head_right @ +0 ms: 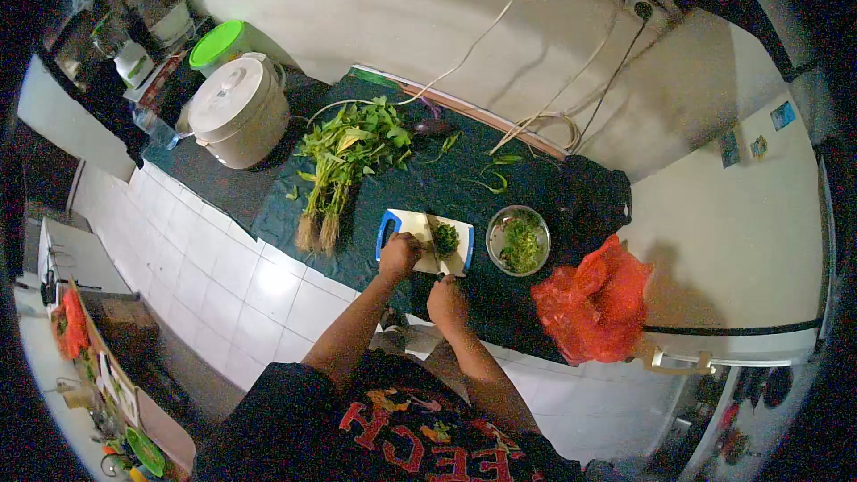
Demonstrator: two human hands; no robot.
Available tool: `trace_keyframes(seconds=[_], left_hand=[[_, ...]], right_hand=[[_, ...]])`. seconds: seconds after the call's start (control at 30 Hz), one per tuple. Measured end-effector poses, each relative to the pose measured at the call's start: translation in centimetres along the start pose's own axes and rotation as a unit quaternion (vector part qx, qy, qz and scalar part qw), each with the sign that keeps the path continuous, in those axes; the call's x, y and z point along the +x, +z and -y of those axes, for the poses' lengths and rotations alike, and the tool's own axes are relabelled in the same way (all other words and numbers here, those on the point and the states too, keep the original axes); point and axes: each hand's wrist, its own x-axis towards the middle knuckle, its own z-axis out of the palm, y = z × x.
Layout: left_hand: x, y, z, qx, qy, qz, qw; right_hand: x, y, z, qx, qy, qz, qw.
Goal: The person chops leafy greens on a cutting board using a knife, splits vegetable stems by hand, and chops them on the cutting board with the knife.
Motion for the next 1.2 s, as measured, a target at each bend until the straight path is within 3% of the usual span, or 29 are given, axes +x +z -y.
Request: trace_keyframes(seconds=[0.2, 0.5, 0.57, 0.97, 1.03, 1.2], left_hand=[[0.2, -0.6, -0.3, -0.006, -0.026, 0.013, 1.000], [0.6, -0.1, -0.2, -0.008, -0.066, 0.026, 0.997], [0.7, 0.2, 0.0, 0.031, -0.023, 0.045, 0.998], [-1.0, -0.3, -0.9, 0.053, 0.008, -0.013, 0.998], [-1.1, -0.6, -0.9, 0.054, 0.023, -0.019, 0.998], [-1.4, -1.0, -1.0, 0.044, 0.051, -0.019, 0.998]], right_hand=[[-2.0, 1.3, 0.0, 0.039, 0.058, 0.049, 0.996], [-1.0, 1.0, 0.8, 0.008, 0.037, 0.024, 0.999], [-1.9, 2.9, -0.5, 0.012, 0.046, 0.022, 0.999], [-1.5, 0.7, 1.5, -0.008, 0.006, 0.033, 0.999], [-2.3, 2.9, 1.0, 0.023, 0.080, 0.035, 0.996], [0.0, 1.5, 2.1, 0.026, 0.067, 0.034, 0.997]])
